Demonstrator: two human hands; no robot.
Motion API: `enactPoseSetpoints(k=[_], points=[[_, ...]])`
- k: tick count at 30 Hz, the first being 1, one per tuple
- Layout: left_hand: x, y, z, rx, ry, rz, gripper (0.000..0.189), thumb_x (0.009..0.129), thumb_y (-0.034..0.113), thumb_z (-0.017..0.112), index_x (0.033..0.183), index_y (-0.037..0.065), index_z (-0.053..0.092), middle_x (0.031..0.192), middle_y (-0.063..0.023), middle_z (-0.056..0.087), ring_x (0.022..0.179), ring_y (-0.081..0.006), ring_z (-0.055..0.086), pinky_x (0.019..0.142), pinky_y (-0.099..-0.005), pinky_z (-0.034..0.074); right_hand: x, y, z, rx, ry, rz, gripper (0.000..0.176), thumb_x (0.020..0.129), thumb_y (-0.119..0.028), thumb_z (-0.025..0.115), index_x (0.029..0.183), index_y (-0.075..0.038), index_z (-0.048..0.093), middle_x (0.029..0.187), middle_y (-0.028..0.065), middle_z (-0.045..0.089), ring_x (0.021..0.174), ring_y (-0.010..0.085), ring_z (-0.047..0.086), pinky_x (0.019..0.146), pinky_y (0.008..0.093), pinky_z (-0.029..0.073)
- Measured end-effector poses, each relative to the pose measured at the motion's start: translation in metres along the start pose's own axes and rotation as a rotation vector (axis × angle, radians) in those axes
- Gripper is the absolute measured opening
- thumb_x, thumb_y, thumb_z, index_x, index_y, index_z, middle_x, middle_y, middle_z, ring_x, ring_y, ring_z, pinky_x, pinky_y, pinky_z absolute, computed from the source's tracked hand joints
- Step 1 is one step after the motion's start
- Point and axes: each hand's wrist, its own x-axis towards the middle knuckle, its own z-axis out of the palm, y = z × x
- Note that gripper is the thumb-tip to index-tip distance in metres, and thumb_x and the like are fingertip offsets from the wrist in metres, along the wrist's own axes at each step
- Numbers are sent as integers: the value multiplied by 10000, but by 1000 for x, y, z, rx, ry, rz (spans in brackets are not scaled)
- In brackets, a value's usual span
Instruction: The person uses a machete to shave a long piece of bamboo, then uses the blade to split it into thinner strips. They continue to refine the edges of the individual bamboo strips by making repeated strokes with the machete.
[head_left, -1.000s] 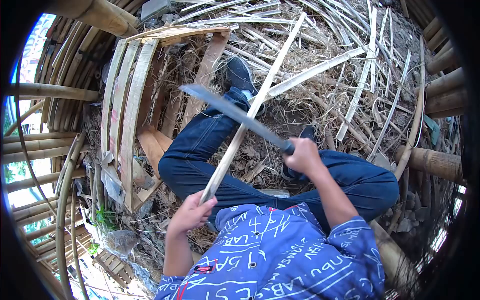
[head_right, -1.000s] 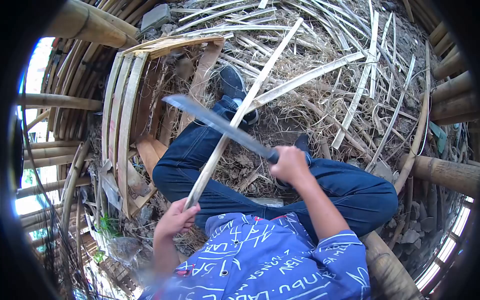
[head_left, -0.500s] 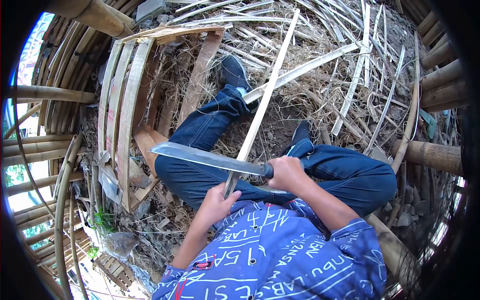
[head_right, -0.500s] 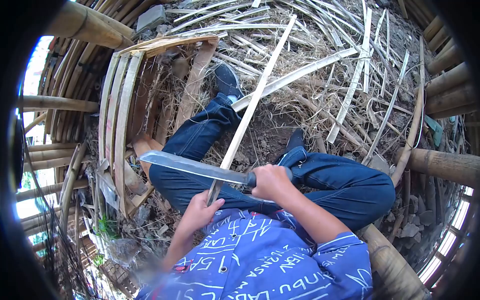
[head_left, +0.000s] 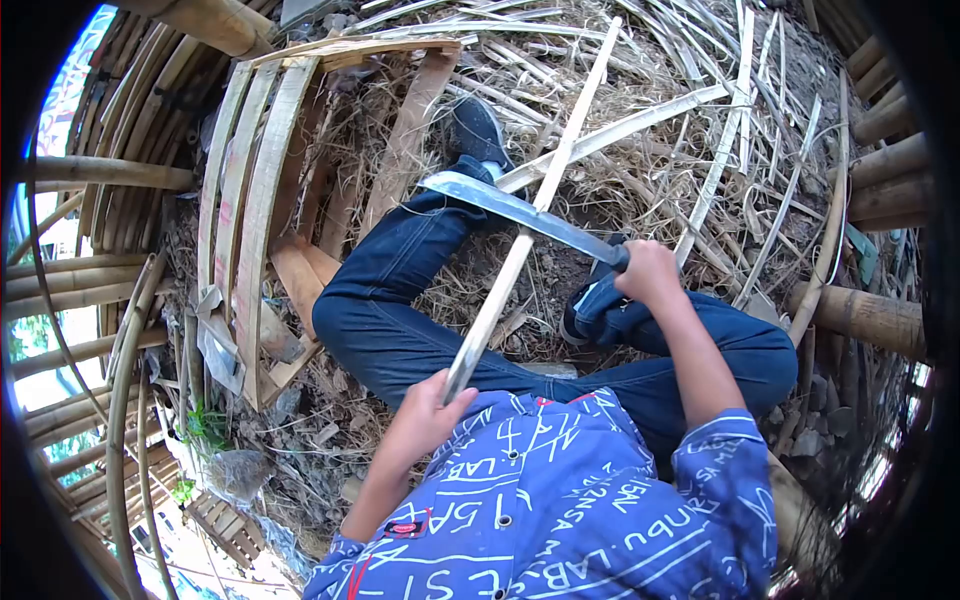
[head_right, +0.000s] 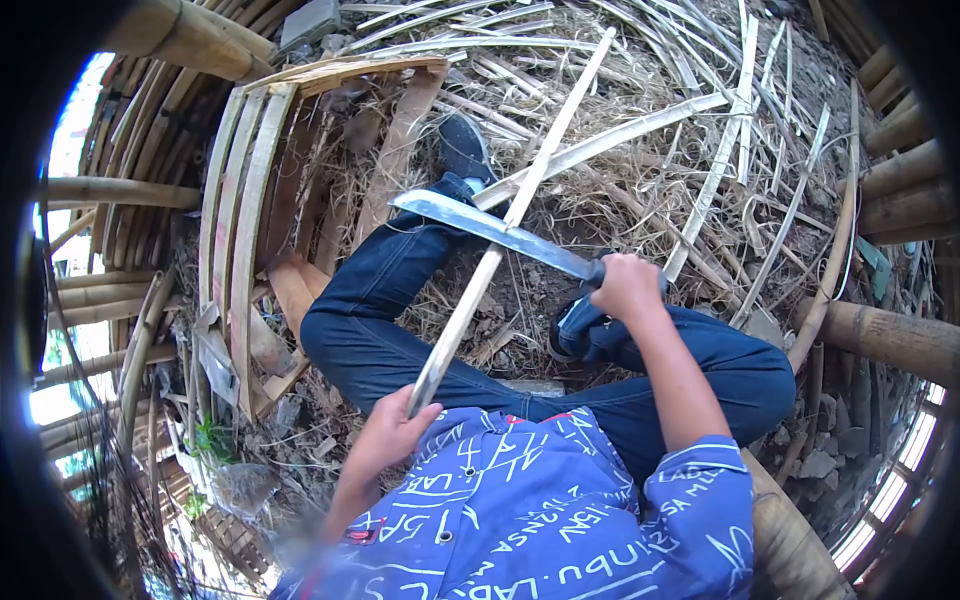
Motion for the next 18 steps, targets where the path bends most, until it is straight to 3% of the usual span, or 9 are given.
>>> enactPoseSetpoints(k=[7, 12, 14, 18], points=[[15, 23, -11, -63, -24, -66, 211, 918, 173, 643, 1006, -14, 601, 609, 28, 528, 504, -45, 467, 431, -250, 380, -32, -41, -24, 202, 48, -70, 202, 676, -211, 644, 806, -61, 680, 767, 205, 677, 767, 379, 672, 738, 478, 541], [18, 26, 0, 6, 9, -59, 223, 932, 194, 620, 941, -24, 576, 591, -47, 541, 519, -91, 486, 476, -303, 409, -58, -90, -7, 318, -82, -236, 214, 639, -225, 677, 811, -99, 693, 722, 180, 668, 735, 377, 664, 725, 466, 532], [15, 24, 1, 65, 34, -62, 234, 937, 200, 610, 925, -29, 567, 588, -82, 544, 525, -110, 491, 494, -324, 416, -54, -98, -5, 213, -188, -276, 215, 648, -236, 680, 806, -91, 685, 776, 176, 683, 769, 359, 672, 732, 458, 534], [-1, 25, -8, 147, 110, 14, 220, 928, 179, 603, 900, -36, 566, 595, -146, 549, 537, -126, 478, 514, -330, 414, -19, -69, -1, 91, -71, -120, 245, 651, -247, 697, 839, -90, 692, 848, 182, 691, 818, 325, 688, 765, 428, 542]])
